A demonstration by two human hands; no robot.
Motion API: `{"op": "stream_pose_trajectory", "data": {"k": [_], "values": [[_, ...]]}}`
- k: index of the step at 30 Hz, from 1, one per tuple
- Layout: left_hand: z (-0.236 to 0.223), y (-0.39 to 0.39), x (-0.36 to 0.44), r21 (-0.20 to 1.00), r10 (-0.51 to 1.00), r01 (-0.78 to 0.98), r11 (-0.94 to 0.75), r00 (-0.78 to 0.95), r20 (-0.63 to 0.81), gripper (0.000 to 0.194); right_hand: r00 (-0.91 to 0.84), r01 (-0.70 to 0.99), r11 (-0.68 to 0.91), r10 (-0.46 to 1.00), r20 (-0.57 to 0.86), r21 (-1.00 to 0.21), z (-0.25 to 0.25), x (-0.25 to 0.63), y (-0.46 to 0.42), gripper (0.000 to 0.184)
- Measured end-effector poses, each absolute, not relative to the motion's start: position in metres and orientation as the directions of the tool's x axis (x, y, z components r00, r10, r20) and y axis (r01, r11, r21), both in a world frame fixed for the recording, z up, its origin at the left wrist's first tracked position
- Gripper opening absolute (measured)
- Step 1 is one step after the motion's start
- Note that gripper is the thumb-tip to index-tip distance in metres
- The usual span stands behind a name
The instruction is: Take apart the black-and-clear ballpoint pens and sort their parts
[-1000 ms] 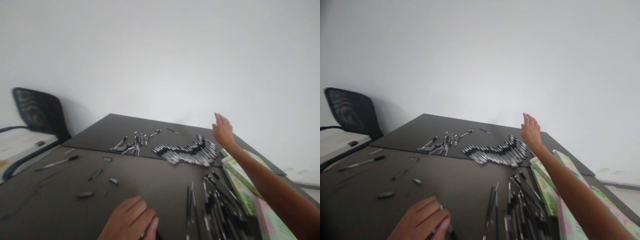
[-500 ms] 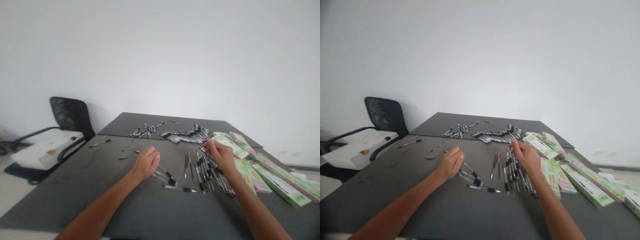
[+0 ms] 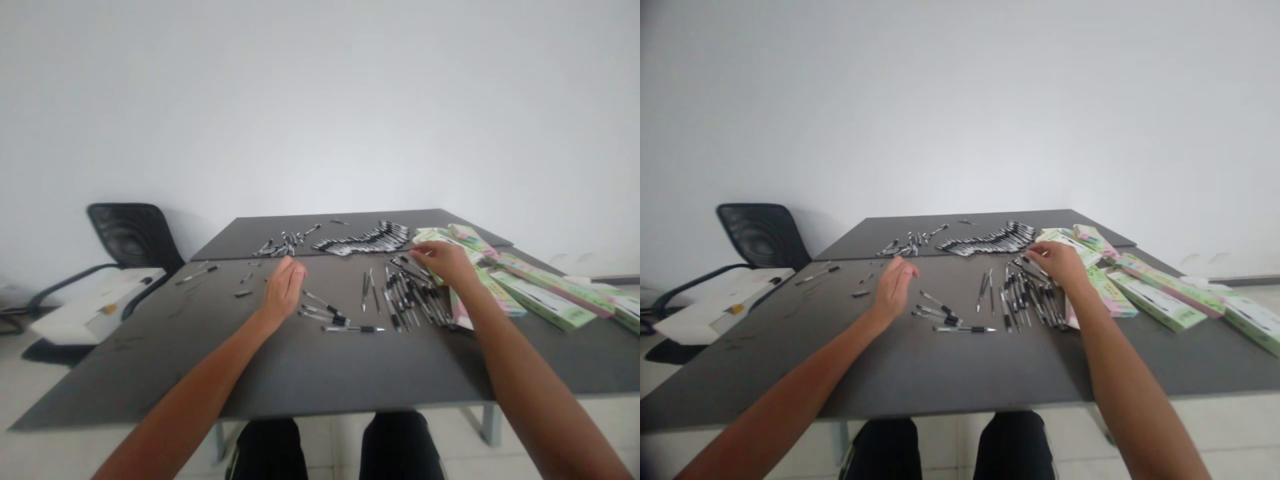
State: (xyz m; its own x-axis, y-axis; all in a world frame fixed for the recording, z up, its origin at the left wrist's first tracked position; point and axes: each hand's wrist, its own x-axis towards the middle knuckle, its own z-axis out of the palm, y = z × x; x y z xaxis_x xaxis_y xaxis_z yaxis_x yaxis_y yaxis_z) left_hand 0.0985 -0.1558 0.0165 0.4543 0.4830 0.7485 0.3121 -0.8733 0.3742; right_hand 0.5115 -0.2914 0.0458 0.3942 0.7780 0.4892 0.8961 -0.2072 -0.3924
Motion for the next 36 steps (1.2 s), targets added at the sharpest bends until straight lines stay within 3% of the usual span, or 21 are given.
{"op": "stream_pose_trajectory", "data": {"k": [6, 9, 18, 25, 31, 36], "values": [[0.011, -0.164, 0.107, 0.401, 0.468, 0.242, -0.883, 0.489, 0.736, 0.046, 0.376, 0.899, -0.301, 0.904, 0.206, -0.319, 0.05, 0.543, -0.308, 0.022], [0.009, -0.17, 0.11, 0.403, 0.452, 0.212, -0.89, 0.52, 0.725, 0.046, 0.346, 0.912, -0.3, 0.929, 0.132, -0.279, 0.045, 0.545, -0.308, 0.02], [0.011, -0.175, 0.107, 0.411, 0.438, 0.179, -0.894, 0.545, 0.715, 0.044, 0.424, 0.905, -0.417, 0.864, 0.272, -0.086, 0.022, 0.543, -0.287, 0.033], [0.014, -0.179, 0.108, 0.389, 0.422, 0.188, -0.902, 0.573, 0.703, 0.045, 0.481, 0.87, -0.492, 0.839, 0.256, -0.023, 0.016, 0.538, -0.278, 0.026], [0.019, -0.179, 0.108, 0.405, 0.439, 0.194, -0.893, 0.571, 0.694, 0.042, 0.507, 0.857, -0.512, 0.815, 0.281, -0.062, 0.017, 0.53, -0.274, 0.025], [0.023, -0.176, 0.111, 0.457, 0.505, 0.228, -0.86, 0.519, 0.69, 0.041, 0.504, 0.864, -0.455, 0.786, 0.358, -0.215, 0.032, 0.518, -0.276, 0.027]]}}
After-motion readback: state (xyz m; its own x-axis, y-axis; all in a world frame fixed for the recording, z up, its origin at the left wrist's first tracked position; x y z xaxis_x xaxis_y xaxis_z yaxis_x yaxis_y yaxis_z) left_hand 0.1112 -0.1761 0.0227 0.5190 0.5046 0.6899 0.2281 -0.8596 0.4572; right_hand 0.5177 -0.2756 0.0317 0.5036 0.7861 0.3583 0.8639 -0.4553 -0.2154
